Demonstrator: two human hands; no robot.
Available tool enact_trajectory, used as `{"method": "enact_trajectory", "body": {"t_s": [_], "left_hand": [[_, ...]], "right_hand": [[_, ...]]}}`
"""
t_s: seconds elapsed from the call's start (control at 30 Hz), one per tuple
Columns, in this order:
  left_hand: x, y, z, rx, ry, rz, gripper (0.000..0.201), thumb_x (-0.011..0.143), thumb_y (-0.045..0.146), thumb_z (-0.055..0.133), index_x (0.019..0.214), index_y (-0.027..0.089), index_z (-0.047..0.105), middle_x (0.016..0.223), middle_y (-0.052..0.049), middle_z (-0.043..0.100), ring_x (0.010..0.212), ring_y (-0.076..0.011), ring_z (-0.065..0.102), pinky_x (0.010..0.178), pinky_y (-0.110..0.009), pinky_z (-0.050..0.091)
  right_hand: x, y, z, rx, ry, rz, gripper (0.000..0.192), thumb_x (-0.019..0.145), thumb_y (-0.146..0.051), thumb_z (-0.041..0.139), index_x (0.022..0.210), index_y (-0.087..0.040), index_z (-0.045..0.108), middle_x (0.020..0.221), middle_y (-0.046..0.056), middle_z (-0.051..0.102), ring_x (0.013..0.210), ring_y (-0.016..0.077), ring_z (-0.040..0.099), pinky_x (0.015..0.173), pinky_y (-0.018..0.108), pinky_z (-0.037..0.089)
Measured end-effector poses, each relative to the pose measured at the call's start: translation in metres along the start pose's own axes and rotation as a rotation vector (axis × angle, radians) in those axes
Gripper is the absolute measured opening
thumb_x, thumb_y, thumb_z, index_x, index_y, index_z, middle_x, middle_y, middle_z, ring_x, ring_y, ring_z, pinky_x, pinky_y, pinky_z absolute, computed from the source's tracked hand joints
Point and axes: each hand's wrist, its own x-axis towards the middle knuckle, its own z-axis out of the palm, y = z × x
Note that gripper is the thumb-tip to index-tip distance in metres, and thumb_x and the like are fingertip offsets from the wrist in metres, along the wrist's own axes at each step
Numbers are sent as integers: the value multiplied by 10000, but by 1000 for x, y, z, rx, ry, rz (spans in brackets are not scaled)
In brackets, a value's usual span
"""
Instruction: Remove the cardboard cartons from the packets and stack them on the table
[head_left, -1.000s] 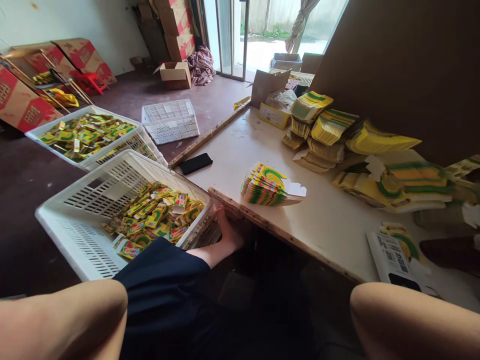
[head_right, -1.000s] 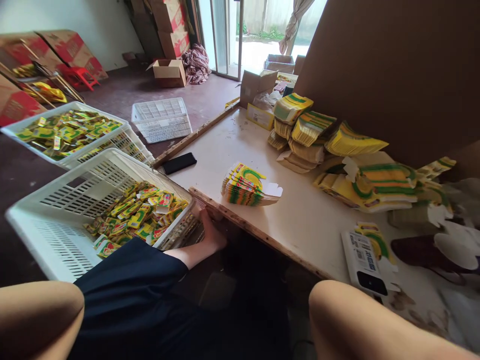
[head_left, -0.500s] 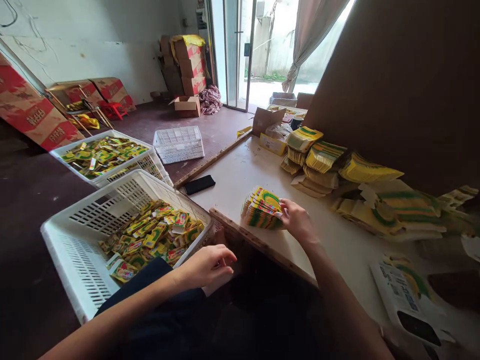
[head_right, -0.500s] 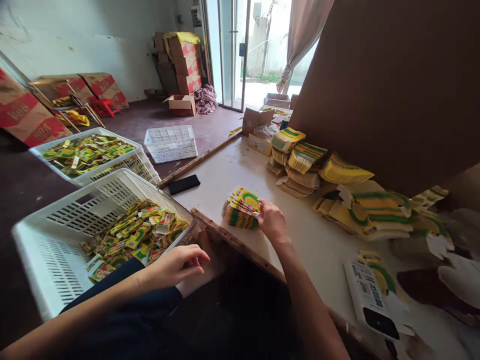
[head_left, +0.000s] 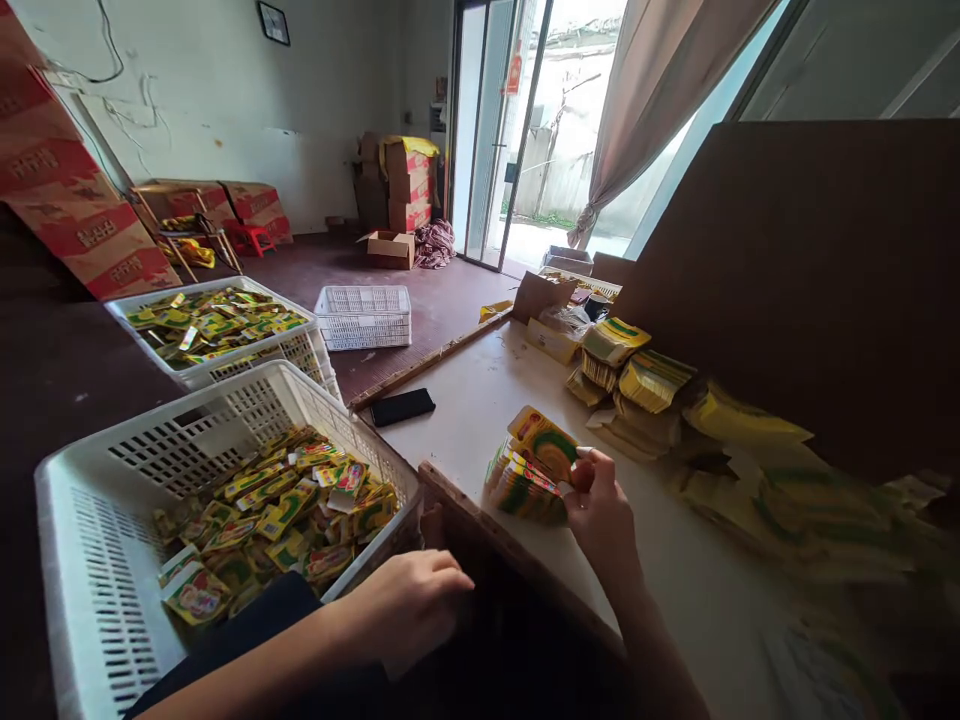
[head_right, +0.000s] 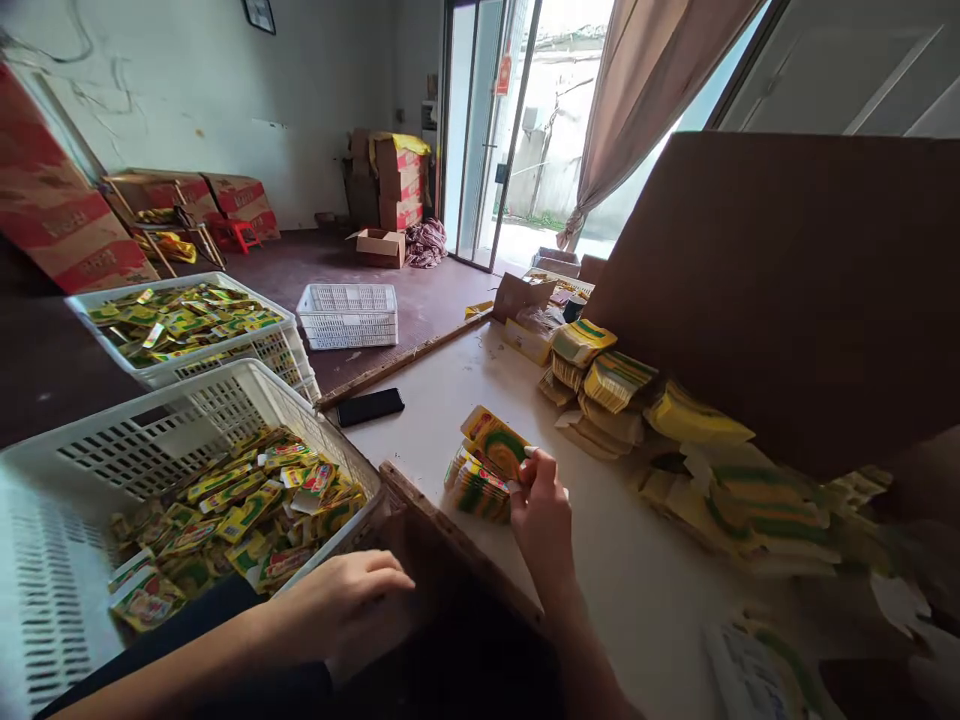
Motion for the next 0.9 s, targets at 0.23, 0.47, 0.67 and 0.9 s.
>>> {"method": "enact_trajectory", "body": {"t_s": [0.23, 0.47, 0.67, 0.9], "left_hand": [[1, 9, -9, 311, 506, 212, 566, 869, 293, 583, 1379, 177, 366, 1273, -144, 584, 1233, -259, 525, 1040, -423, 452], [5, -8, -2, 382, 38, -233, 763, 676, 347, 738, 1345, 111, 455, 1205, -168, 633, 1113, -317, 595, 990, -485, 458], [11, 2, -5, 348, -200, -361, 374, 837, 314, 587, 1152, 114, 588, 993, -139, 706, 907, -290, 685, 760, -368, 534], [6, -1, -2, -68, -322, -331, 160, 868, 287, 531, 902, 184, 649, 883, -43, 724, 836, -232, 689, 720, -284, 501]], "right_hand": [[-49, -58, 18, 286, -478, -62, 415, 693, -70, 514, 1075, -232, 502, 836, 1, 615, 715, 160, 590, 692, 285, 488], [-80, -58, 29, 228, -712, -24, 437, 566, 39, 489, 907, -232, 521, 821, -20, 595, 752, 163, 579, 704, 273, 465], [-92, -49, 32, 143, -581, -277, 350, 674, 53, 492, 878, -224, 559, 924, 28, 594, 811, 169, 596, 696, 259, 471], [-98, -47, 31, 10, -345, -594, 266, 862, -40, 485, 670, -204, 570, 677, 3, 555, 617, 132, 497, 583, 241, 385]]}}
